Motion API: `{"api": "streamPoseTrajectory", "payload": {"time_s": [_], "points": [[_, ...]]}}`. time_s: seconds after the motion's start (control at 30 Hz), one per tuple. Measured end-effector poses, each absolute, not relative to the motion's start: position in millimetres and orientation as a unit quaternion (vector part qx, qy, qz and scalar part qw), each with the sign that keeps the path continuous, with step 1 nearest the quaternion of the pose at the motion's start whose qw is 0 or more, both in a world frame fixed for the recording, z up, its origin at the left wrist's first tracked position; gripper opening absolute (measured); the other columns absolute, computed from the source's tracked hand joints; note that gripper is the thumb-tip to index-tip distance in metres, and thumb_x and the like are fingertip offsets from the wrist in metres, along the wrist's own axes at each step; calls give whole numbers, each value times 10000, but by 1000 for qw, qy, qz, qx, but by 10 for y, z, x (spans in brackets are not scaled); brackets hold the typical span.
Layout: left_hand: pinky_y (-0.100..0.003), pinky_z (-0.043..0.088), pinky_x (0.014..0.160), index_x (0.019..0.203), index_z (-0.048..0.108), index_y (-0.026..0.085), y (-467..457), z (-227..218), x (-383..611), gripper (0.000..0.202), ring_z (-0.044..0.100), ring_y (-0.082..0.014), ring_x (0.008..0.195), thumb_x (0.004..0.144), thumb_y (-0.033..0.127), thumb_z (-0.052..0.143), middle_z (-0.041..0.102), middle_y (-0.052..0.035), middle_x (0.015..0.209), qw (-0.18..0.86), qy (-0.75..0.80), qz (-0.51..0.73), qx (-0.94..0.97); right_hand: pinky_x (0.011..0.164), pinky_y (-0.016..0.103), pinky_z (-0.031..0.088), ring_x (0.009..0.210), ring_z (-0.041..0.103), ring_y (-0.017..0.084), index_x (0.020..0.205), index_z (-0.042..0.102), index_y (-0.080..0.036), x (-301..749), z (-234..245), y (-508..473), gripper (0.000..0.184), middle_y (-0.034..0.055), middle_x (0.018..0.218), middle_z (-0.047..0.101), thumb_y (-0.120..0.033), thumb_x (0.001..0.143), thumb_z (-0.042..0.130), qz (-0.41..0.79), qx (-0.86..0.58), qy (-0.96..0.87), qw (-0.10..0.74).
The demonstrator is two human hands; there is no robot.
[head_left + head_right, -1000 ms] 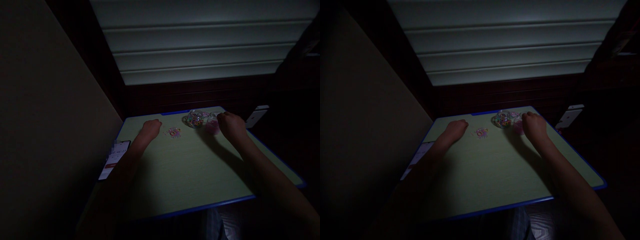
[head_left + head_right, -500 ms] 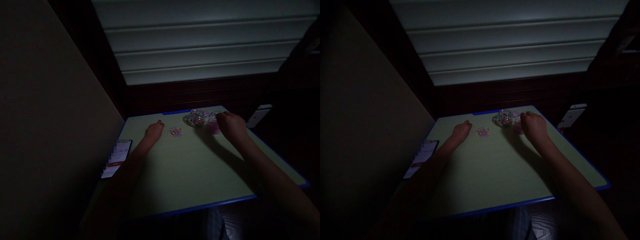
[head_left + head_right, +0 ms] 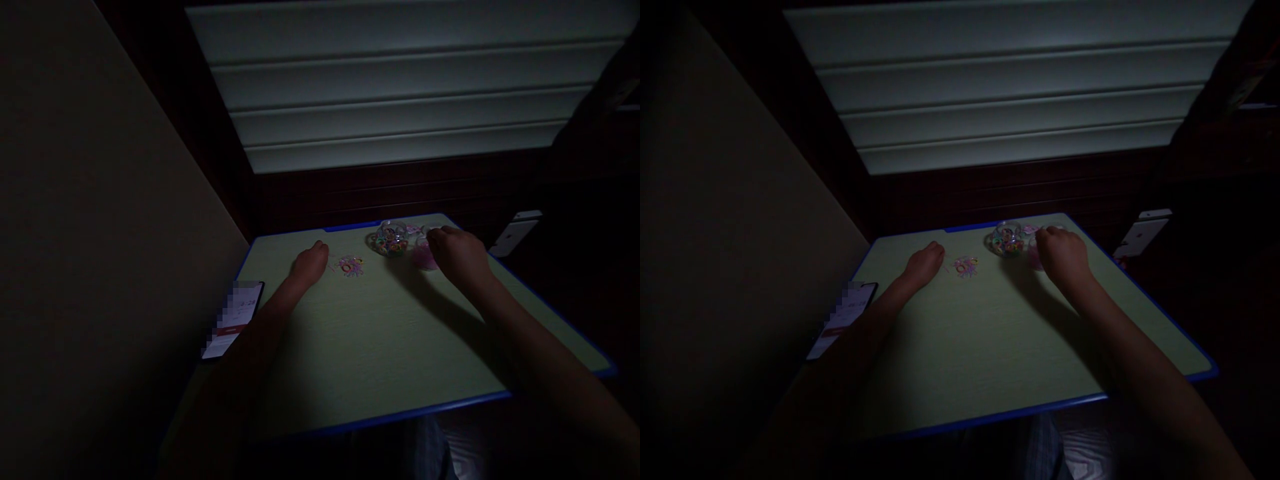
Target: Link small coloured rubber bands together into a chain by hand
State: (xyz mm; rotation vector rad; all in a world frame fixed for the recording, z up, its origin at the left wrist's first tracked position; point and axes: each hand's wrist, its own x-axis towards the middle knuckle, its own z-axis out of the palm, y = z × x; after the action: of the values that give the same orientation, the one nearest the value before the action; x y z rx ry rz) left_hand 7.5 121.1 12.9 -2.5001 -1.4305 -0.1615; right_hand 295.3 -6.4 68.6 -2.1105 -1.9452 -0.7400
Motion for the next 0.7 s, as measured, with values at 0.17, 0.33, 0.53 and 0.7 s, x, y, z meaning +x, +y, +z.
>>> {"api": "streamPoseTrajectory", "payload": {"time_s": [0.17,0.33,0.53,0.7], "points": [[-254,440,723,1014,526,162,1048,269,268,288,586,-151,865,947,240,257,553,-70,1034,97,-438,-154,-881,636,282,302,764,559,195,920,658,-138,2922,642,-16,281,114,875,648,-233,881,396,-226,-666,-700,124],[-243,436,699,1011,524,173,833,385,468,290,575,-137,849,957,267,256,550,-49,1016,84,-366,-199,-905,694,265,365,789,578,181,1032,644,-146,2794,575,1,281,95,920,657,-279,884,446,-138,-603,-761,195],[-237,442,713,1027,521,170,674,448,540,248,576,-127,856,949,262,304,555,-49,1034,67,-321,-205,-922,779,309,400,925,578,217,1113,609,-143,2619,459,-24,310,129,1055,641,-296,862,512,-133,-529,-806,230],[-238,449,707,1016,522,171,601,464,575,239,576,-123,831,947,262,311,557,-50,1023,58,-293,-195,-934,761,299,390,862,584,204,1021,659,-153,2563,428,-40,265,111,940,660,-301,872,497,-143,-501,-821,233]]}}
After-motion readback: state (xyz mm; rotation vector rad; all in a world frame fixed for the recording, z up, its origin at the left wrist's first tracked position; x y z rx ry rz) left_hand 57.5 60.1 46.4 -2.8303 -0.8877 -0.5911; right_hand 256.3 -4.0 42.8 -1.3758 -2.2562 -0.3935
